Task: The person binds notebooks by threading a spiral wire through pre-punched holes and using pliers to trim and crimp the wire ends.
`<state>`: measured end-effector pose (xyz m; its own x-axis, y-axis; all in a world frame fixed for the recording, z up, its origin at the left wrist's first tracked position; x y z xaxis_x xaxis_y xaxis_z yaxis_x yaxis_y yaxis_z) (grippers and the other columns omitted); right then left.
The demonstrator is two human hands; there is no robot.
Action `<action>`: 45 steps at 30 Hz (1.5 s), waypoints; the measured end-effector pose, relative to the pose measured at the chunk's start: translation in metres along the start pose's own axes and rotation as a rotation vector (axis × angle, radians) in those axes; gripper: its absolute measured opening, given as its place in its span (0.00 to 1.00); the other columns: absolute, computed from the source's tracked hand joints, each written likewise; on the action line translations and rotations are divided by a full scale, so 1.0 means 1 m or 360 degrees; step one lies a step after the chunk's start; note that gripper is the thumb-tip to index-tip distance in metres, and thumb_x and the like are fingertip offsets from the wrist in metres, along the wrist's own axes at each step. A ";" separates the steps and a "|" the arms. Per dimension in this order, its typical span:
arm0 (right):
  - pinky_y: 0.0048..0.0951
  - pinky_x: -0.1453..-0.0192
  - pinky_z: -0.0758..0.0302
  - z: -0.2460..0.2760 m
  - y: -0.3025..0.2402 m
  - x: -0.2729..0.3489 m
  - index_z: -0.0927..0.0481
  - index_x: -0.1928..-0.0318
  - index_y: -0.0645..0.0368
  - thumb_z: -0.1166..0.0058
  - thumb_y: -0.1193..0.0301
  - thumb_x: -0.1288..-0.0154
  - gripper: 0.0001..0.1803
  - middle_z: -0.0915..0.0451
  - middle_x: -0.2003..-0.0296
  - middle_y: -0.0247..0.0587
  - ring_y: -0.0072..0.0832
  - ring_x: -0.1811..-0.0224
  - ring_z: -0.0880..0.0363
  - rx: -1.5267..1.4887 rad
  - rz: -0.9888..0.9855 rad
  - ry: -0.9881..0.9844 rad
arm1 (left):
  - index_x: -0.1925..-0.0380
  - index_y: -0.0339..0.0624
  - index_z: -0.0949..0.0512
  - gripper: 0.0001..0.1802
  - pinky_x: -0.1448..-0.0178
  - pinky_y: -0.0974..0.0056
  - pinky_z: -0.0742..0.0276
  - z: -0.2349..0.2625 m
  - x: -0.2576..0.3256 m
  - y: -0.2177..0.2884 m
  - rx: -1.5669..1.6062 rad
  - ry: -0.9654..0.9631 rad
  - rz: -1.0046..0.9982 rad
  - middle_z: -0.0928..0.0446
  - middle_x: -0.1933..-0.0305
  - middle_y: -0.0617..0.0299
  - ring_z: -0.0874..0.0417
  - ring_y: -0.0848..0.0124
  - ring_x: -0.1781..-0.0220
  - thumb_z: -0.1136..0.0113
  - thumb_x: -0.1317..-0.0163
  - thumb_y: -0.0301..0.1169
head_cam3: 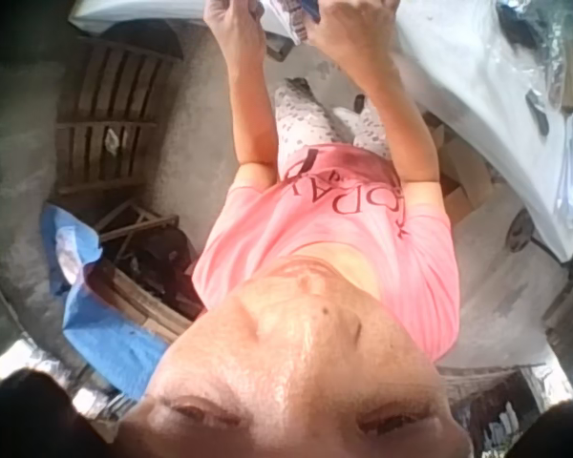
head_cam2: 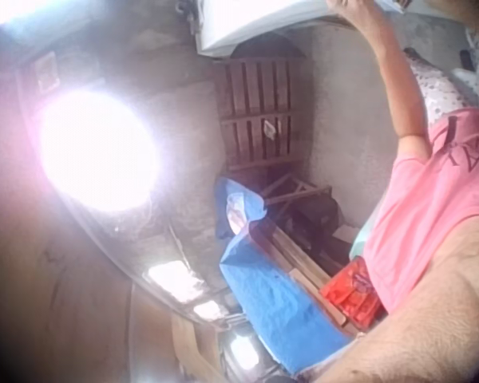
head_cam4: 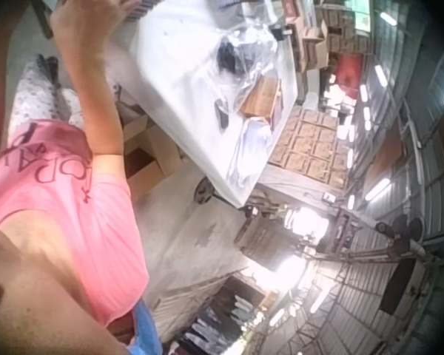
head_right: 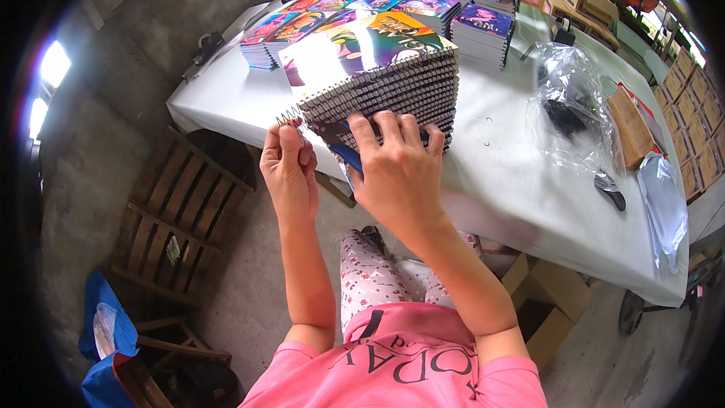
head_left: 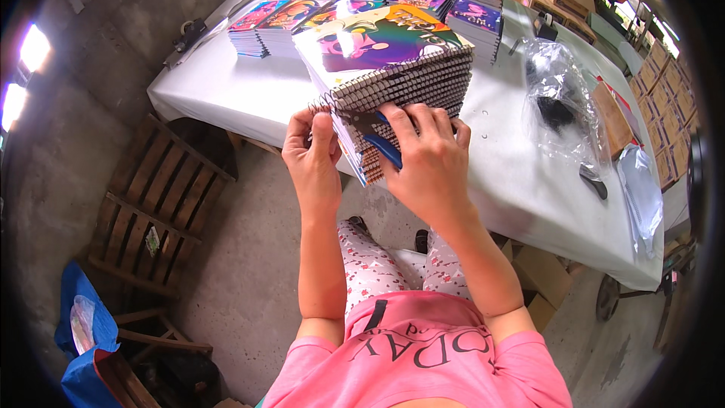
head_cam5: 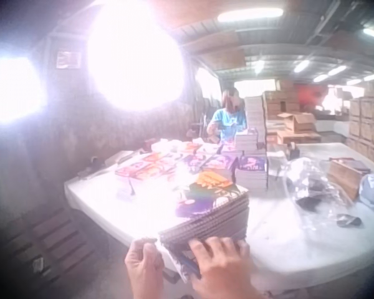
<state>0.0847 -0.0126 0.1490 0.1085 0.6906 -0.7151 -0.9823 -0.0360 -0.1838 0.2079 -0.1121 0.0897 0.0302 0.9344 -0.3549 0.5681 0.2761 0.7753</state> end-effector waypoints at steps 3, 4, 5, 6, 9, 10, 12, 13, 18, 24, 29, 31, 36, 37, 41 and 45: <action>0.39 0.56 0.34 -0.002 -0.004 -0.001 0.24 0.54 0.50 0.39 0.66 0.55 0.23 0.25 0.64 0.34 0.31 0.59 0.26 0.0025 -0.0002 -0.0051 | 0.71 0.42 0.32 0.15 0.79 0.79 0.50 -0.004 0.001 0.012 -0.0470 0.0068 -0.0252 0.38 0.79 0.73 0.42 0.87 0.81 0.49 0.34 0.42; 0.39 0.58 0.32 -0.003 -0.005 -0.001 0.23 0.55 0.51 0.39 0.67 0.56 0.22 0.25 0.65 0.34 0.31 0.61 0.25 0.0024 -0.0009 -0.0073 | 0.71 0.42 0.32 0.15 0.79 0.79 0.49 -0.002 0.000 0.012 -0.0549 0.0086 -0.0293 0.38 0.79 0.73 0.42 0.87 0.81 0.49 0.34 0.42; 0.38 0.61 0.30 -0.006 -0.005 0.000 0.23 0.55 0.51 0.39 0.67 0.56 0.22 0.24 0.66 0.34 0.32 0.64 0.25 -0.0003 0.0001 -0.0071 | 0.71 0.42 0.32 0.15 0.79 0.79 0.49 -0.001 0.000 0.012 -0.0627 0.0104 -0.0335 0.38 0.79 0.73 0.42 0.87 0.81 0.50 0.34 0.42; 0.37 0.63 0.29 -0.010 -0.002 0.000 0.22 0.56 0.51 0.39 0.68 0.56 0.21 0.24 0.67 0.35 0.33 0.66 0.24 -0.0027 0.0010 -0.0067 | 0.71 0.41 0.32 0.15 0.79 0.79 0.49 -0.001 0.000 0.013 -0.0702 0.0119 -0.0376 0.38 0.79 0.73 0.42 0.87 0.80 0.50 0.33 0.42; 0.39 0.66 0.25 -0.020 0.008 0.003 0.24 0.54 0.52 0.40 0.73 0.57 0.23 0.24 0.70 0.37 0.38 0.69 0.23 -0.0189 -0.0043 -0.0131 | 0.70 0.41 0.32 0.15 0.79 0.78 0.49 -0.005 0.001 0.017 -0.0857 0.0135 -0.0553 0.38 0.78 0.74 0.43 0.87 0.80 0.51 0.33 0.42; 0.40 0.66 0.24 -0.023 0.012 0.003 0.25 0.52 0.52 0.41 0.75 0.57 0.25 0.24 0.70 0.38 0.41 0.69 0.22 -0.0260 -0.0072 -0.0167 | 0.69 0.40 0.31 0.15 0.79 0.78 0.49 -0.005 0.001 0.018 -0.0863 0.0136 -0.0562 0.37 0.78 0.74 0.43 0.87 0.80 0.51 0.33 0.42; 0.36 0.63 0.26 -0.014 0.017 0.004 0.23 0.54 0.52 0.40 0.71 0.56 0.22 0.24 0.68 0.37 0.36 0.66 0.23 -0.0303 -0.0155 -0.0242 | 0.67 0.39 0.31 0.15 0.79 0.78 0.49 -0.004 0.000 0.020 -0.0877 0.0146 -0.0581 0.37 0.78 0.74 0.43 0.87 0.80 0.51 0.33 0.41; 0.34 0.61 0.26 -0.011 0.018 0.003 0.22 0.55 0.51 0.40 0.69 0.55 0.21 0.24 0.67 0.36 0.34 0.65 0.23 -0.0327 -0.0192 -0.0282 | 0.66 0.39 0.30 0.15 0.79 0.79 0.49 -0.004 0.000 0.022 -0.0868 0.0147 -0.0573 0.37 0.77 0.74 0.43 0.88 0.80 0.51 0.33 0.41; 0.38 0.45 0.40 0.013 0.008 -0.004 0.25 0.51 0.50 0.38 0.66 0.55 0.26 0.28 0.61 0.34 0.31 0.55 0.29 -0.0095 -0.0005 0.0006 | 0.61 0.39 0.29 0.13 0.78 0.79 0.49 -0.004 0.003 0.021 -0.0822 0.0145 -0.0510 0.35 0.76 0.74 0.43 0.88 0.80 0.50 0.33 0.39; 0.36 0.54 0.33 0.003 -0.005 -0.008 0.25 0.52 0.52 0.38 0.66 0.56 0.26 0.28 0.66 0.34 0.31 0.61 0.27 -0.0036 0.0007 -0.0073 | 0.63 0.39 0.28 0.12 0.78 0.79 0.46 -0.006 0.007 0.027 -0.0905 0.0139 -0.0633 0.35 0.76 0.73 0.41 0.87 0.80 0.50 0.33 0.38; 0.37 0.64 0.26 -0.013 0.004 -0.003 0.26 0.53 0.53 0.40 0.72 0.55 0.24 0.26 0.68 0.39 0.37 0.67 0.24 -0.0189 -0.0048 -0.0143 | 0.66 0.39 0.30 0.12 0.78 0.79 0.44 -0.017 0.021 0.047 -0.1158 0.0214 -0.1057 0.33 0.77 0.71 0.39 0.86 0.79 0.50 0.33 0.38; 0.38 0.63 0.26 -0.017 0.009 -0.003 0.26 0.53 0.53 0.40 0.71 0.54 0.23 0.26 0.67 0.39 0.36 0.66 0.24 -0.0281 -0.0103 -0.0210 | 0.66 0.40 0.31 0.11 0.78 0.78 0.43 -0.014 0.024 0.049 -0.1163 0.0290 -0.1124 0.34 0.78 0.69 0.38 0.86 0.79 0.50 0.33 0.37; 0.34 0.55 0.33 0.006 0.006 -0.006 0.24 0.52 0.52 0.39 0.67 0.54 0.24 0.26 0.64 0.34 0.32 0.60 0.26 -0.0216 -0.0020 -0.0090 | 0.68 0.40 0.34 0.07 0.80 0.77 0.41 0.005 0.007 0.006 0.0788 -0.0020 0.0018 0.38 0.77 0.67 0.39 0.82 0.80 0.55 0.34 0.32; 0.35 0.50 0.39 0.009 0.007 -0.006 0.24 0.51 0.51 0.38 0.66 0.54 0.24 0.26 0.62 0.33 0.31 0.56 0.28 -0.0254 -0.0036 -0.0038 | 0.67 0.39 0.33 0.07 0.80 0.76 0.36 0.002 0.003 -0.008 0.1134 -0.0145 0.0280 0.39 0.76 0.66 0.39 0.78 0.80 0.58 0.35 0.31; 0.36 0.50 0.39 0.016 0.003 -0.010 0.25 0.50 0.50 0.39 0.66 0.53 0.25 0.27 0.61 0.33 0.31 0.56 0.28 -0.0113 0.0007 0.0067 | 0.61 0.35 0.27 0.10 0.72 0.73 0.28 0.016 0.001 -0.032 0.1142 0.0472 0.0629 0.33 0.69 0.62 0.31 0.74 0.72 0.54 0.35 0.31; 0.36 0.51 0.38 0.016 0.001 -0.013 0.25 0.51 0.51 0.39 0.65 0.53 0.25 0.27 0.61 0.32 0.31 0.56 0.28 -0.0056 0.0004 0.0055 | 0.54 0.32 0.27 0.20 0.77 0.78 0.35 0.013 -0.005 0.005 0.0604 0.0330 0.0218 0.32 0.71 0.66 0.33 0.80 0.74 0.43 0.38 0.38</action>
<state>0.0804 -0.0105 0.1687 0.1117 0.6649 -0.7385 -0.9766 -0.0639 -0.2052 0.2218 -0.1185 0.0887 -0.0174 0.9926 -0.1200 0.8327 0.0808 0.5477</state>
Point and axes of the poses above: each hand's wrist, its own x-axis away from the middle knuckle, its own z-axis out of the back of the hand, y = z × x, the point moved 10 cm from there along -x, towards the middle knuckle
